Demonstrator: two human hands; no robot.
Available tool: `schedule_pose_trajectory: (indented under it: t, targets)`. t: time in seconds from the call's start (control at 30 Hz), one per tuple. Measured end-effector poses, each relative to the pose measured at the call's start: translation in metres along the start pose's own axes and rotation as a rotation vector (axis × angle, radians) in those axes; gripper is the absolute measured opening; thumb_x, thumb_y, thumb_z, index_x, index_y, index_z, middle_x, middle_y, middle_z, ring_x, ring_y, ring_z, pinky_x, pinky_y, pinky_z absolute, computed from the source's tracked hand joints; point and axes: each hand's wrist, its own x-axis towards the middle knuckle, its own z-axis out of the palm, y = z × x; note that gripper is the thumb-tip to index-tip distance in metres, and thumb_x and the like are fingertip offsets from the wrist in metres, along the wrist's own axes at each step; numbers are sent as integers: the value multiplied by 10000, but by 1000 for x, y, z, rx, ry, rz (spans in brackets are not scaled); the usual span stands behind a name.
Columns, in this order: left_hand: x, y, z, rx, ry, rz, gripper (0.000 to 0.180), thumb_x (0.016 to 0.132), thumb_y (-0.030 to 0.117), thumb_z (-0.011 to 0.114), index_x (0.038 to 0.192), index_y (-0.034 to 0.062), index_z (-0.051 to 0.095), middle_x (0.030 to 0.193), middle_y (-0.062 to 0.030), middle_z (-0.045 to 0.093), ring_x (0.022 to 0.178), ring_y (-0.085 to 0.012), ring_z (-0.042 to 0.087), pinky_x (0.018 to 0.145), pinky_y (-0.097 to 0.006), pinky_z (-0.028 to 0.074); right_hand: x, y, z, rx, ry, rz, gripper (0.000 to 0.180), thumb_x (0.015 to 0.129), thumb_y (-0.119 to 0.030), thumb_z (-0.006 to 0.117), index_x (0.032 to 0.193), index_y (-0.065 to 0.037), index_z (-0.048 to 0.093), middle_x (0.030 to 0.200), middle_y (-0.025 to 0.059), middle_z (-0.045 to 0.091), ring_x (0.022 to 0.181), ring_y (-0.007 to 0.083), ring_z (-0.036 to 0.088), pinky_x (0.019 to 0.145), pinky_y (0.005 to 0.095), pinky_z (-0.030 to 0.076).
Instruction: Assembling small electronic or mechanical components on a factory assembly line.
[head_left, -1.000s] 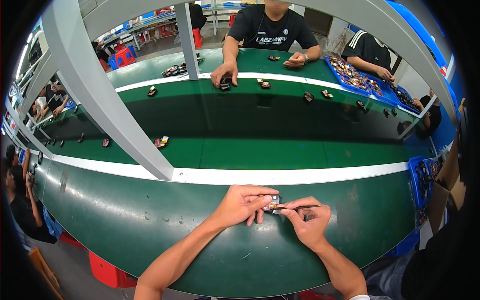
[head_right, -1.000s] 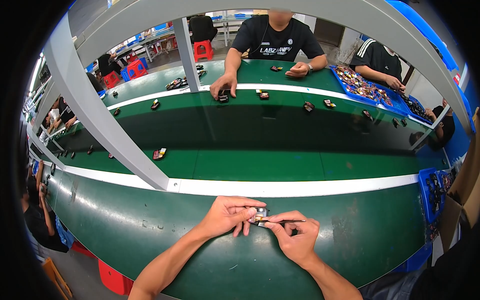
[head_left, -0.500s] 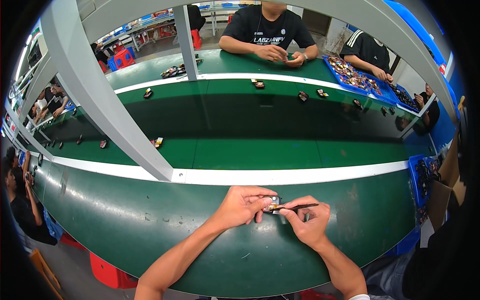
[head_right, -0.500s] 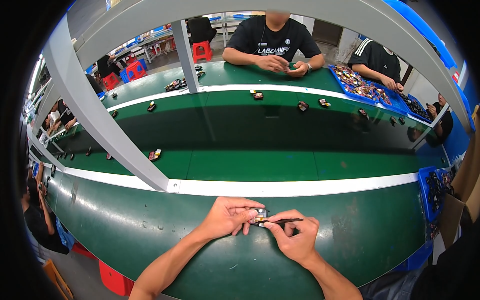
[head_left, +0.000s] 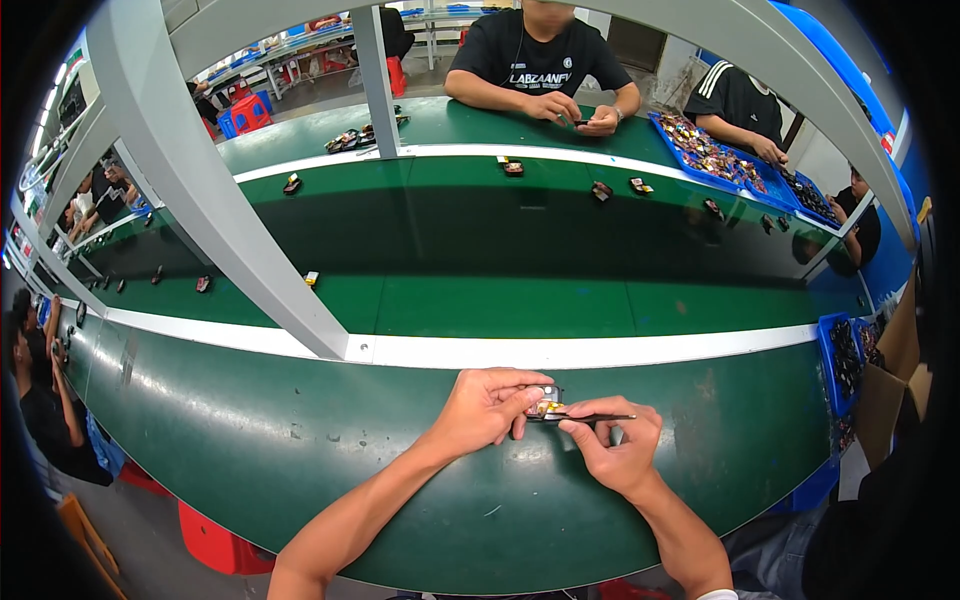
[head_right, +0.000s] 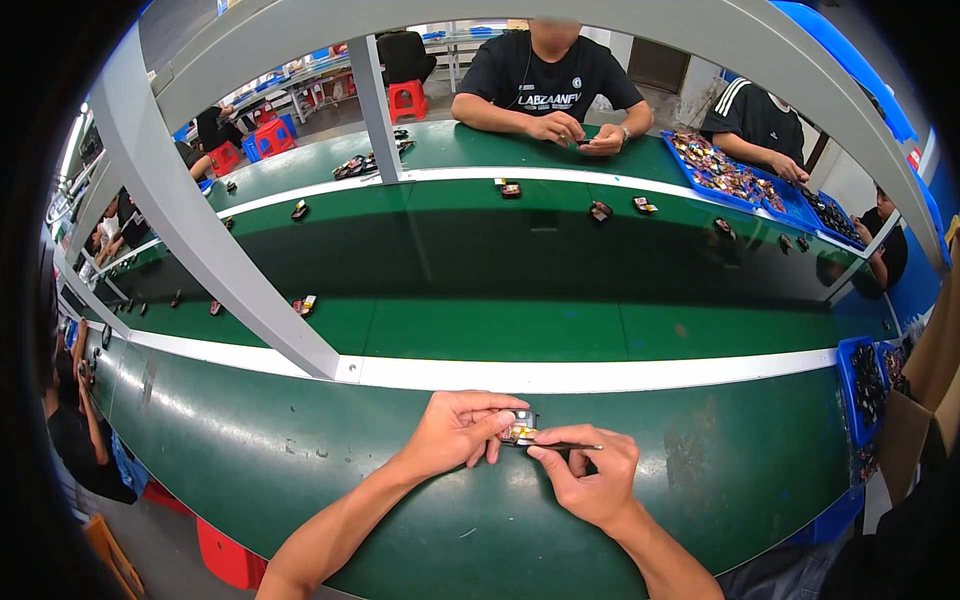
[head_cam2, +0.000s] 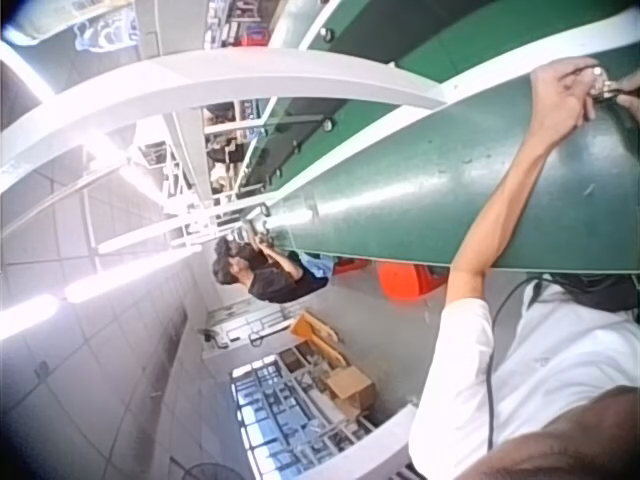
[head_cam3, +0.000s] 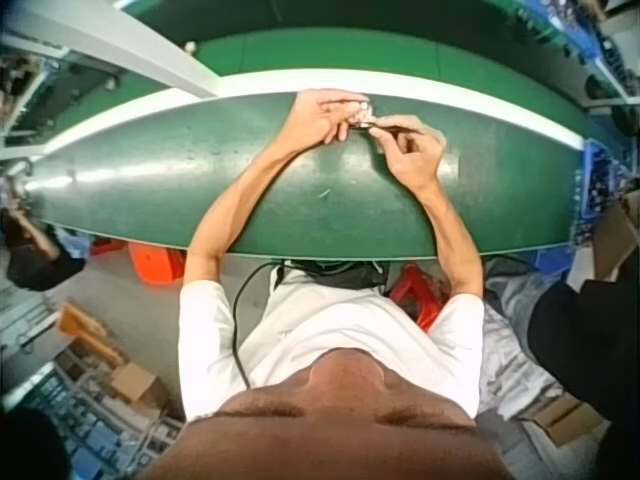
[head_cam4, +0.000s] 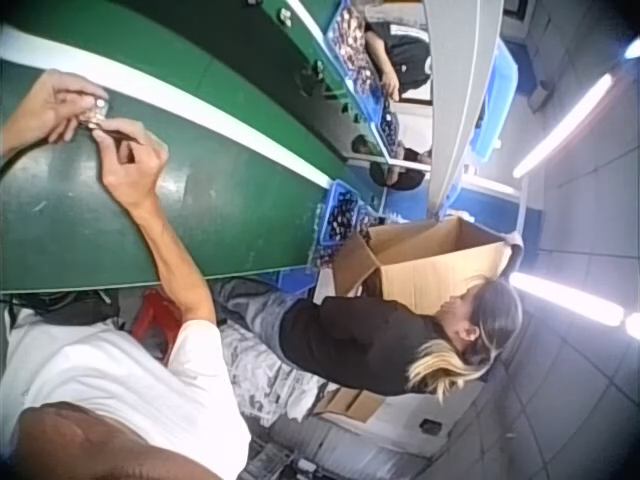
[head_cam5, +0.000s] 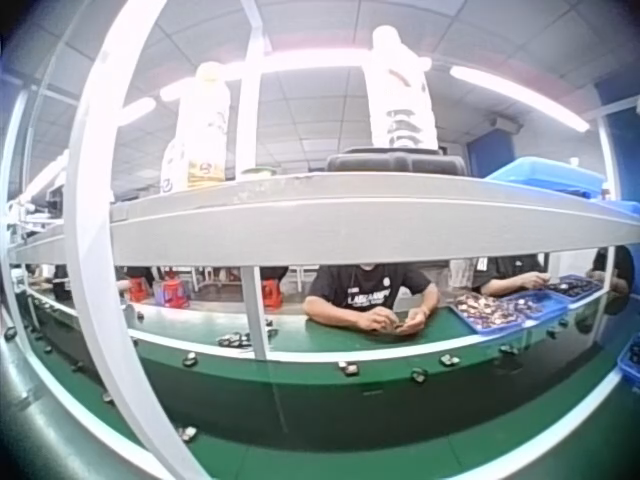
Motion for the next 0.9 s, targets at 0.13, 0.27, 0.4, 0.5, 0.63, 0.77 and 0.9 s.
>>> schedule_pose_trajectory:
  t: [0.13, 0.27, 0.4, 0.5, 0.63, 0.77, 0.9]
  targets:
    - [0, -2, 1, 34, -5, 23, 249, 1000, 85, 626, 1198, -46, 702, 794, -75, 714, 542, -64, 592, 402, -206, 404, 1, 2, 0, -13, -26, -88, 164, 768, 6, 830, 878, -21, 712, 871, 85, 784, 412, 32, 451, 422, 203, 329]
    - [0, 2, 3, 53, 0, 25, 240, 990, 69, 633, 1187, -45, 707, 810, -68, 723, 549, -62, 589, 425, -211, 410, -1, 3, -1, -47, -32, -81, 160, 755, 10, 832, 860, -25, 717, 851, 75, 784, 405, 36, 448, 417, 204, 327]
    - [-1, -3, 4, 101, 5, 49, 234, 985, 62, 636, 1179, -49, 709, 828, -67, 731, 559, -64, 589, 461, -217, 424, -2, 4, 1, -47, -32, -74, 131, 750, 21, 827, 804, -27, 719, 851, 75, 785, 405, 35, 450, 416, 204, 332]
    - [-2, 1, 5, 127, 16, 38, 227, 981, 59, 640, 1168, -50, 711, 843, -67, 738, 562, -69, 589, 497, -223, 440, -2, 3, 1, -49, -32, -61, 126, 747, 29, 822, 782, -33, 718, 845, 77, 784, 405, 37, 452, 415, 206, 338]
    - [-2, 0, 9, 135, 43, 16, 218, 990, 66, 633, 1158, -53, 707, 848, -68, 738, 575, -67, 583, 520, -227, 463, -2, -1, 4, -40, 10, -61, 143, 746, 11, 822, 829, -75, 745, 774, 17, 768, 396, 67, 417, 432, 241, 341]
    - [-2, -2, 12, 161, 86, 29, 213, 998, 71, 626, 1151, -57, 700, 857, -66, 736, 592, -64, 579, 537, -227, 480, -1, -2, 3, -80, 8, -121, 144, 745, 16, 815, 810, -86, 739, 803, 21, 778, 402, 69, 449, 434, 240, 326]
    - [-3, -5, 14, 155, 118, 40, 204, 996, 60, 626, 1145, -58, 700, 866, -64, 734, 587, -63, 579, 531, -222, 479, 0, -2, 4, -100, 9, -172, 147, 743, 25, 808, 799, -91, 738, 797, 17, 776, 422, 78, 514, 435, 244, 316]
